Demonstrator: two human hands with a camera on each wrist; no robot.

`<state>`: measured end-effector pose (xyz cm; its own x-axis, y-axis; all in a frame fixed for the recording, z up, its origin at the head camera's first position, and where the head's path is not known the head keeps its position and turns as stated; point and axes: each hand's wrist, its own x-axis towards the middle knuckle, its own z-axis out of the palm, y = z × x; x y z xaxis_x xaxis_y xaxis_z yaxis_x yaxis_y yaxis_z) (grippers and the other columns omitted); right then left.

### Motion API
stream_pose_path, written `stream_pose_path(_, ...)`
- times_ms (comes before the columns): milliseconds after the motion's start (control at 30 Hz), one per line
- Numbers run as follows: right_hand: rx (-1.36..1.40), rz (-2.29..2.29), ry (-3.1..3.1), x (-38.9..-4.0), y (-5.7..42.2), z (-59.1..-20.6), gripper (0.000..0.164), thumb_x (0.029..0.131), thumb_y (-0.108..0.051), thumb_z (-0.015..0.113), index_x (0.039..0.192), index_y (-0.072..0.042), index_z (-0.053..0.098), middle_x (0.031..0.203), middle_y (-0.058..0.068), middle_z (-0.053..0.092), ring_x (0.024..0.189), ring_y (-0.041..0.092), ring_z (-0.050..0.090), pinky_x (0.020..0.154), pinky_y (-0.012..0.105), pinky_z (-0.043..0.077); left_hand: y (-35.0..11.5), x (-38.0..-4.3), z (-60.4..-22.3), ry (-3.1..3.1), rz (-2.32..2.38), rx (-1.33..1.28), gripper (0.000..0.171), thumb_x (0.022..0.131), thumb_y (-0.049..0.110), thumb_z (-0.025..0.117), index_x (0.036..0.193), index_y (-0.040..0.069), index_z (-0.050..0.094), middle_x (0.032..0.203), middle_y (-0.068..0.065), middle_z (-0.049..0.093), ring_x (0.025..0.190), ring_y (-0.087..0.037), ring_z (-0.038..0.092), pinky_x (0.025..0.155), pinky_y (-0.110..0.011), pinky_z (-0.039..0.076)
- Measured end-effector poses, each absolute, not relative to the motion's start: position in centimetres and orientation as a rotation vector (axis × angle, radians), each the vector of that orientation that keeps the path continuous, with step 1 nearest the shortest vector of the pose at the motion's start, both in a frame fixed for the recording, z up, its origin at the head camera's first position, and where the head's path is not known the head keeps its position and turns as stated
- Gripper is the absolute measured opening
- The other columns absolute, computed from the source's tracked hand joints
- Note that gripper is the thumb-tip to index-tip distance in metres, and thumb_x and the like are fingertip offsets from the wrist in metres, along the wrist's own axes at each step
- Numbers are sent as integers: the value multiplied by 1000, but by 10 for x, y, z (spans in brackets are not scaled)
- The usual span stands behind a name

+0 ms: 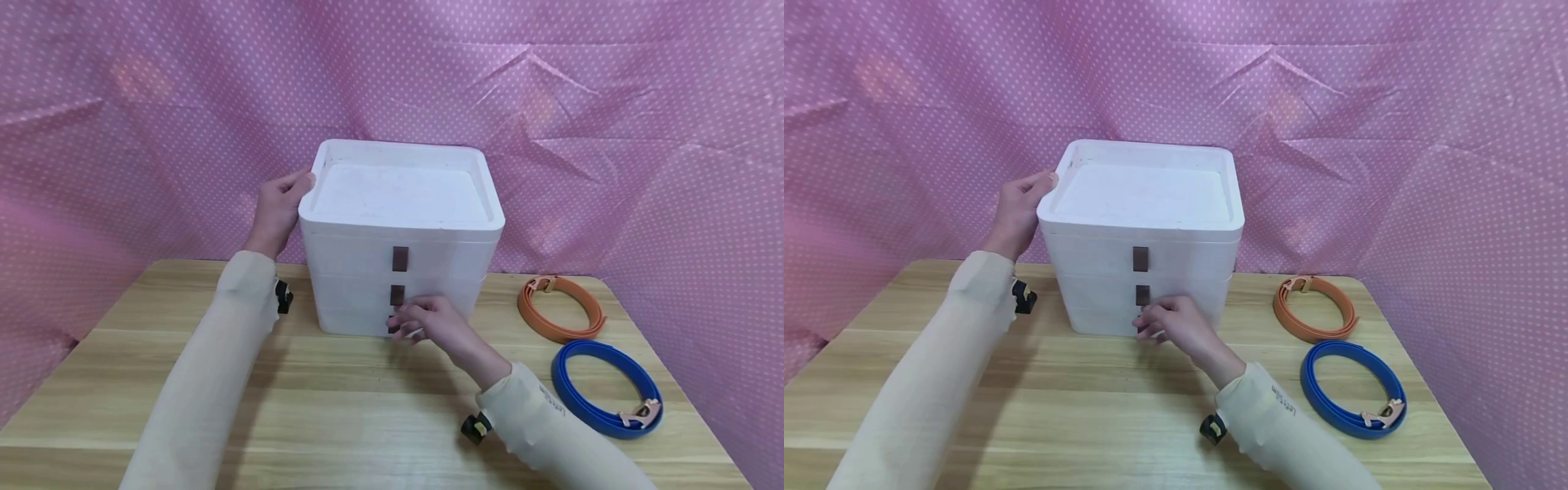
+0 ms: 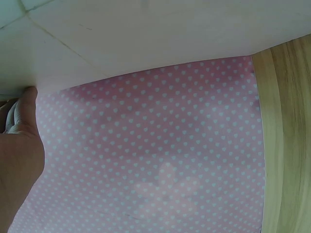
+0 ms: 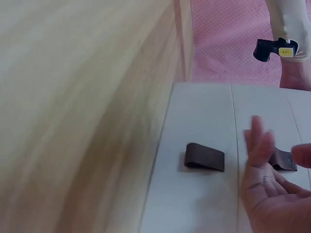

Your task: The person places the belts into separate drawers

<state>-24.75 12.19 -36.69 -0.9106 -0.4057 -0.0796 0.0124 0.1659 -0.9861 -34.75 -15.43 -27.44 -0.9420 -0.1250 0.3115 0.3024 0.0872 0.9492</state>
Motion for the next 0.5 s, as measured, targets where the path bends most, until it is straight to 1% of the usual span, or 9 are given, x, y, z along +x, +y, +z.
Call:
stream_pose_path(67, -365, -1855, 2087, -248, 122, -368, 28, 96, -9, 52, 111, 13, 62, 104, 22, 70, 92, 36, 69, 79, 50, 57, -154, -347, -274, -2070, -1921, -169, 45, 98, 33, 62, 135, 9, 58, 146, -4, 49, 132, -21, 47, 102, -29, 46)
stream_pose_path(167, -354, -1913, 2042, -248, 121, -371, 28, 95, -6, 50, 110, 14, 62, 103, 22, 70, 89, 33, 70, 76, 44, 58, -154, -347, -273, -2084, -1915, -162, 45, 97, 35, 62, 135, 9, 58, 146, -3, 49, 133, -20, 46, 102, -29, 45)
stream_pose_path(200, -354, -1922, 2024, -248, 121, -372, 29, 96, -7, 49, 111, 14, 61, 103, 22, 70, 88, 31, 71, 75, 41, 58, -154, -348, -273, -2085, -1916, -161, 46, 97, 35, 62, 135, 10, 58, 147, -3, 48, 133, -20, 46, 102, -28, 45)
stream_pose_path(300, -379, -1923, 1975, -249, 120, -373, 34, 99, -12, 49, 114, 17, 57, 102, 22, 70, 90, 33, 70, 71, 34, 58, -155, -348, -274, -2076, -1922, -167, 46, 97, 34, 62, 135, 9, 58, 146, -4, 49, 132, -20, 47, 102, -29, 46)
stream_pose_path(400, -406, -1913, 1927, -249, 118, -374, 38, 102, -19, 49, 115, 17, 54, 100, 20, 71, 91, 35, 69, 72, 33, 57, -155, -348, -274, -2070, -1929, -170, 45, 98, 34, 62, 135, 9, 58, 145, -5, 50, 131, -21, 48, 101, -29, 47)
stream_pose_path(500, -412, -1917, 1909, -249, 116, -375, 38, 103, -23, 50, 112, 14, 55, 98, 19, 71, 92, 35, 69, 74, 36, 58, -155, -347, -275, -2070, -1934, -170, 45, 98, 34, 62, 135, 9, 58, 146, -5, 49, 132, -21, 47, 101, -29, 46)
